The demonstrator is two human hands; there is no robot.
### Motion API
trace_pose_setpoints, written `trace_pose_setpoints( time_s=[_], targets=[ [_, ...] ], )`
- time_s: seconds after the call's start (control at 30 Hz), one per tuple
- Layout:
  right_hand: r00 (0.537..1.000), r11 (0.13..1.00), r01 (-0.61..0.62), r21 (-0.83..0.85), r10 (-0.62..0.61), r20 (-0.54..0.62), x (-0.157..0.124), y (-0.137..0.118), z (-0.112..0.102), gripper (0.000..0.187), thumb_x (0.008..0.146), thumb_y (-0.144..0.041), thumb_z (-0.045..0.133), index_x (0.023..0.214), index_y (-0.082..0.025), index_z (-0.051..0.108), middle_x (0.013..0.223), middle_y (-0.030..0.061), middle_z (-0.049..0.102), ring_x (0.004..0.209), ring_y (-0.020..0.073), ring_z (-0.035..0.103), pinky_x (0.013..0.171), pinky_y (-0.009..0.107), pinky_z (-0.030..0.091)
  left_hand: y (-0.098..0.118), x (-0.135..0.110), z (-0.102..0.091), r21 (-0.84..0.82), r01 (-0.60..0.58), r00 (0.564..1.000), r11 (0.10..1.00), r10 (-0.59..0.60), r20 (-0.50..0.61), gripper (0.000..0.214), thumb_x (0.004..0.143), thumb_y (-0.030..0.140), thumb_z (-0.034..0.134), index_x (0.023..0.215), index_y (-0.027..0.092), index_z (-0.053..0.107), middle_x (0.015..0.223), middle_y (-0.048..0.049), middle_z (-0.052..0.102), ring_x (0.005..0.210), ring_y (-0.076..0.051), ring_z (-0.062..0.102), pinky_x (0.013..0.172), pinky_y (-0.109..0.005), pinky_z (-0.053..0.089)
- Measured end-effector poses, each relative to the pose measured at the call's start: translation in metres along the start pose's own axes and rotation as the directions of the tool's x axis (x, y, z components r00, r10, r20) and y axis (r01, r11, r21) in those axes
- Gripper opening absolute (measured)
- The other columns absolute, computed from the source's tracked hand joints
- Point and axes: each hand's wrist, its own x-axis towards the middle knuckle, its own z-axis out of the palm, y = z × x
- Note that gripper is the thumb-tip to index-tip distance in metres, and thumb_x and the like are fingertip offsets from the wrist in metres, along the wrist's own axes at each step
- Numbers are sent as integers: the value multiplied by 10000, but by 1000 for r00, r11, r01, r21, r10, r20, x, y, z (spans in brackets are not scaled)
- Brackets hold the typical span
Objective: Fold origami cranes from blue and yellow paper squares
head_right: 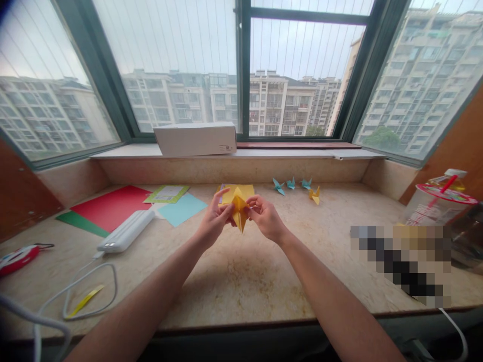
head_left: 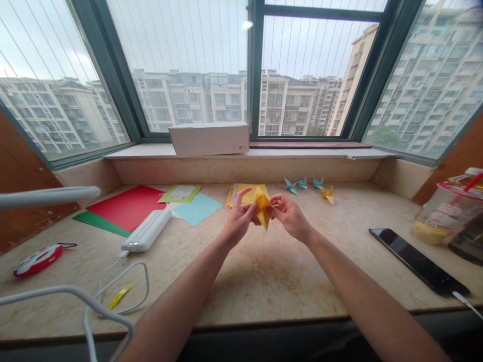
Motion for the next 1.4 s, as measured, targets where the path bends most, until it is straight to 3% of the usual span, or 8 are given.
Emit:
trace_pose_setpoints(
  time_s=[0.17,0.43,0.7,0.9,1.0,1.13,1.27,1.4],
  targets=[
    [999,1000,-22,-22,21,-40,-1,-3,-4,117,754,-304,673,756,-195,716,788,22,703,727,165,627,720,319,512,2,-2,3,18,-30,999,999,30,13,516,872,531,588,1238,176,510,623,26,622,500,-105,597,534,-220,478],
    [998,995,-61,76,62,-11,-3,-12,2,323,725,-337,761,1017,-204,725,1025,60,735,932,209,666,863,361,514,-2,1,1,160,-96,995,982,101,-22,460,797,341,727,1193,146,597,736,-5,627,566,-98,599,505,-200,467],
    [1000,1000,7,15,-7,23,-4,-14,-3,343,819,-353,657,1139,-230,675,1038,55,714,840,176,651,779,341,517,3,0,4,90,-38,997,995,44,-60,534,775,384,743,1220,120,614,730,-21,651,572,-106,584,476,-196,459],
    [995,1000,-17,-22,19,102,-5,-10,-4,372,790,-326,694,1145,-220,670,829,33,725,822,190,662,772,346,509,3,0,1,58,11,989,998,-2,-149,474,828,524,634,1099,138,686,868,-67,720,681,-147,654,540,-212,501],
    [998,998,-27,-58,31,63,-3,-6,-4,317,784,-375,714,1046,-197,702,770,32,723,756,183,662,721,328,510,2,0,1,87,2,987,996,12,-162,524,847,589,575,1068,129,694,784,-57,713,625,-139,637,514,-209,489],
    [999,988,0,-152,-5,-36,2,-3,-6,299,817,-470,669,873,-183,733,712,34,708,660,168,629,637,308,501,1,-2,5,124,-43,998,991,48,-41,564,854,630,528,1034,119,683,821,-83,712,627,-149,634,485,-222,493],
    [993,984,40,-172,-59,-106,3,1,-6,298,813,-481,673,843,-192,737,764,42,723,715,189,648,672,322,518,-2,-2,6,159,-38,999,987,35,16,418,779,465,720,1019,133,639,903,-90,700,723,-162,653,511,-210,513],
    [986,986,75,-146,-96,-138,3,4,-3,295,781,-447,728,935,-196,711,886,65,735,834,212,673,772,344,536,-10,1,5,166,-37,998,985,45,-41,346,746,353,769,962,147,594,823,-39,653,659,-129,624,491,-193,501]
  ],
)
